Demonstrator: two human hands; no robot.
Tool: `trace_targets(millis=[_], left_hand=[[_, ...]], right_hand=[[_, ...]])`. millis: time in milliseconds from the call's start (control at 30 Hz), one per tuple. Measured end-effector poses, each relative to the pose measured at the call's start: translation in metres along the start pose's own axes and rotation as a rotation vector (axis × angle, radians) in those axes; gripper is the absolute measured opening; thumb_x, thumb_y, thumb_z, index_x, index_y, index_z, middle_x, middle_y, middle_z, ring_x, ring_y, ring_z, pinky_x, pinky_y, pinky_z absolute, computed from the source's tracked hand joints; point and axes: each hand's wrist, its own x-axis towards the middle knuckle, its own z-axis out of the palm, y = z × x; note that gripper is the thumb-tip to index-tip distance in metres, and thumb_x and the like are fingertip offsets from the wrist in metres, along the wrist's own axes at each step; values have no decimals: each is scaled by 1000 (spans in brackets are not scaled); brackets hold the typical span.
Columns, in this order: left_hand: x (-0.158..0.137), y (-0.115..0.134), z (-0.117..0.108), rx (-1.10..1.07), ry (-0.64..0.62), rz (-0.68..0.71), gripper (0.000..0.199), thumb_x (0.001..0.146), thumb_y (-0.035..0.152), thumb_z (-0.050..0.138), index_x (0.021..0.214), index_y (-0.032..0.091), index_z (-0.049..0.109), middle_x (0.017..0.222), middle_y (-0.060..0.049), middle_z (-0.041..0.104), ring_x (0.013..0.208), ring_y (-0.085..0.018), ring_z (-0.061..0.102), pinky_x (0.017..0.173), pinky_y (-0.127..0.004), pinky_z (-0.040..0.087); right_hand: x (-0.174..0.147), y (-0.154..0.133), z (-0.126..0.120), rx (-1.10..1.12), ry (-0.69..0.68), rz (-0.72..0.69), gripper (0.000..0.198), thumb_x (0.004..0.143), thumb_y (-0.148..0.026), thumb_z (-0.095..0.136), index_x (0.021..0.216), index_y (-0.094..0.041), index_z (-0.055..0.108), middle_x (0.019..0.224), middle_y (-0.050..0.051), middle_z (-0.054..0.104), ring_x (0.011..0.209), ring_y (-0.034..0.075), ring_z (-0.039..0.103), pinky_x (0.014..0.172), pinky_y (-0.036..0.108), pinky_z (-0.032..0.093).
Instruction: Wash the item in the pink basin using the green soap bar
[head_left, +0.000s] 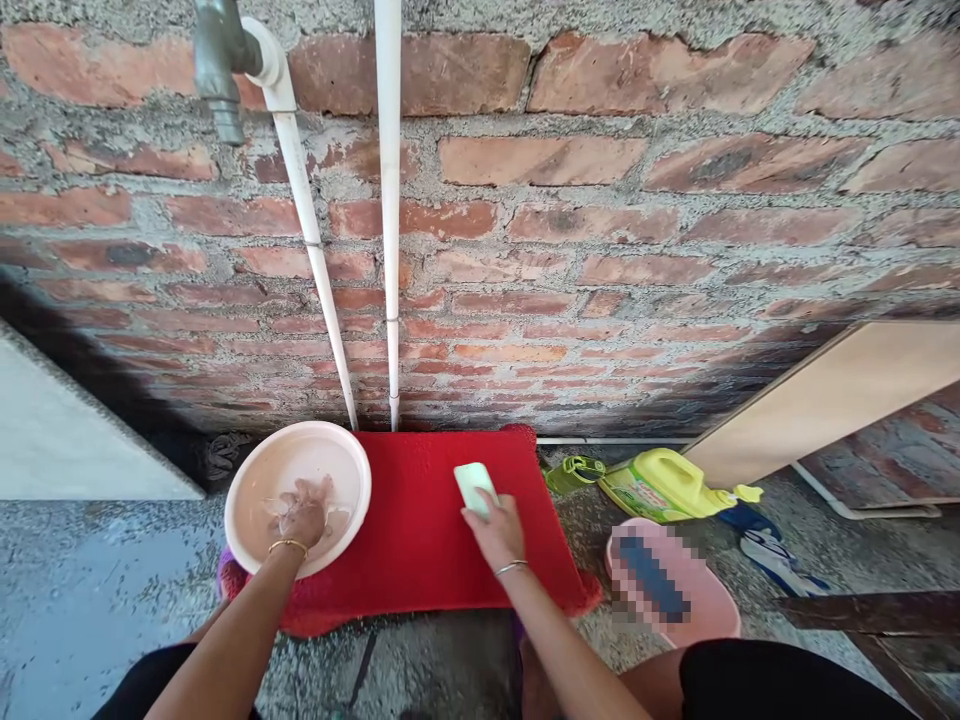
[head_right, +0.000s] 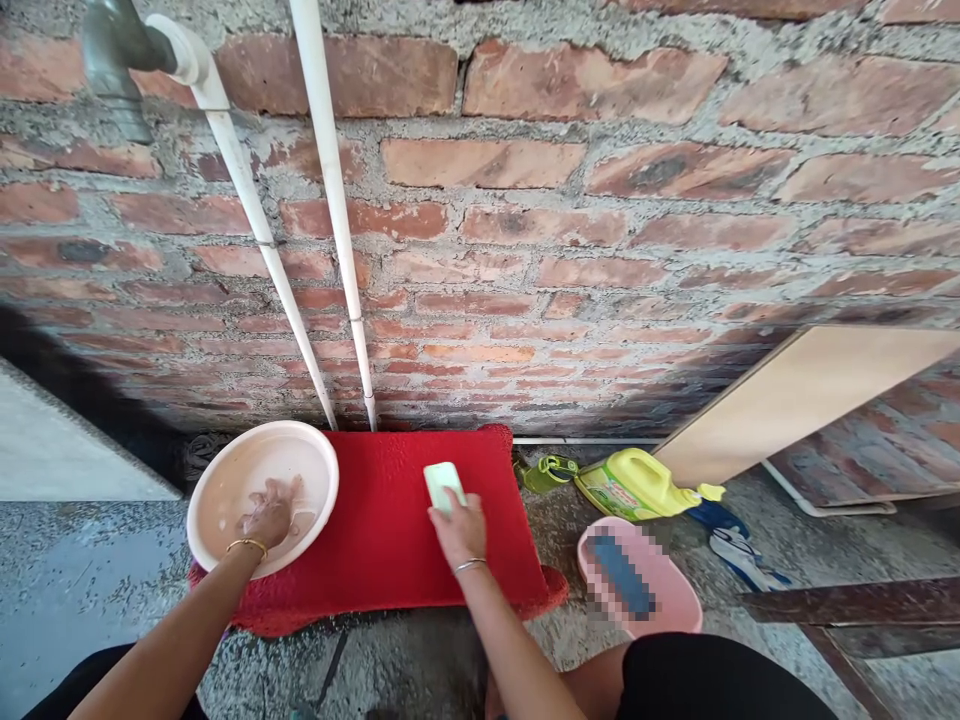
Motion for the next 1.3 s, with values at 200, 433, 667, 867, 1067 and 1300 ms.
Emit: trace_targets(millis=[200, 433, 667, 867, 1067, 1300], left_hand=[[4, -2, 5, 66, 24, 24, 83, 82, 32, 61, 150, 38, 14, 155, -22, 23, 132, -50, 33, 77, -64, 51], [7, -4, 10, 87, 47, 26, 85, 82, 31, 57, 151, 37, 7, 155, -22, 23, 132, -50, 34, 74, -62, 52], [12, -5, 14, 71, 14, 31, 86, 81, 32, 59, 151, 36, 10, 155, -25, 19, 133, -52, 31, 75, -65, 50], [2, -2, 3, 25, 14, 8, 81, 84, 28, 57, 150, 39, 12, 156, -21, 19, 135, -50, 29, 81, -66, 49], [0, 0, -2, 48, -23, -4, 81, 84, 29, 58, 150, 41, 10, 157, -21, 16, 135, -50, 28, 81, -64, 50], [10, -4, 9, 61, -13, 7, 84, 84, 34, 56, 150, 39, 4, 157, -22, 14, 135, -50, 28, 80, -66, 49]], right_hand=[[-33, -89, 51, -65, -213, -371, 45, 81, -38, 62, 125, -34, 61, 115, 7, 53, 105, 25, 53, 92, 36, 42], [-13, -22, 20, -190, -165, -164, 46, 84, -39, 57, 130, -34, 58, 116, 9, 54, 103, 24, 55, 92, 33, 38], [-4, 98, -37, -201, -43, 332, 47, 88, -43, 48, 133, -29, 55, 112, 10, 54, 91, 22, 61, 86, 34, 44], [-13, 137, -46, -97, 109, 545, 57, 86, -51, 48, 129, -16, 56, 96, 13, 59, 85, 29, 60, 77, 42, 48], [-43, 46, 4, 68, 82, 60, 46, 82, -39, 58, 126, -24, 58, 107, 7, 53, 98, 22, 56, 92, 33, 44], [-85, -37, 49, -62, -181, -226, 40, 78, -37, 66, 117, -27, 62, 113, 9, 54, 101, 25, 55, 91, 36, 42]])
